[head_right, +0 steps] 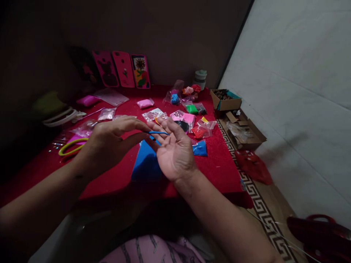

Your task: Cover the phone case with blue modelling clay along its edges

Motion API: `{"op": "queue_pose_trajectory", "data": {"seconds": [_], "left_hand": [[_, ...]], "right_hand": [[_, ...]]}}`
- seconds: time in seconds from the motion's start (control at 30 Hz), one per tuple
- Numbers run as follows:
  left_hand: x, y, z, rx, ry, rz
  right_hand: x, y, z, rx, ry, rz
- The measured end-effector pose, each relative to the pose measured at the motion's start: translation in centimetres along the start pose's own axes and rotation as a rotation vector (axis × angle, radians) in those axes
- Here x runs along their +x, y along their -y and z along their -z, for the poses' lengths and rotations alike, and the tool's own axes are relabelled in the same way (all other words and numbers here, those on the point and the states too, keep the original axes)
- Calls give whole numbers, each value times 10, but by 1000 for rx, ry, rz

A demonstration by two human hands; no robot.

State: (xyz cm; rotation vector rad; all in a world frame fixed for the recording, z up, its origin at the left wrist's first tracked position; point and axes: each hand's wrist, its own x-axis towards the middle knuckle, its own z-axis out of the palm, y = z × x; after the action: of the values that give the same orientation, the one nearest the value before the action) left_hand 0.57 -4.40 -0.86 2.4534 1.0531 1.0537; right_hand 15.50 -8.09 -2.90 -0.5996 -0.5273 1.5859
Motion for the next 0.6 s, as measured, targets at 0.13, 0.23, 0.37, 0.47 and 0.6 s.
{"op": "queue_pose_trajectory", "data": {"seconds": [0.13,0.23,0.37,0.47,0.6], "left_hand": [[5,0,6,142,35,-11],[8,1,5,153,52,-6],[15,8,6,22,87,98],[22,16,8,-314,240,203],[26,22,8,-575,320,342]], "right_hand": [[3,12,8,-222,13,-129],[8,16,8,-342,36,-135],[17,19,8,-445,39,-133],[23,23,8,-496,68,-114],[29,27,9,-549,79,-93]]}}
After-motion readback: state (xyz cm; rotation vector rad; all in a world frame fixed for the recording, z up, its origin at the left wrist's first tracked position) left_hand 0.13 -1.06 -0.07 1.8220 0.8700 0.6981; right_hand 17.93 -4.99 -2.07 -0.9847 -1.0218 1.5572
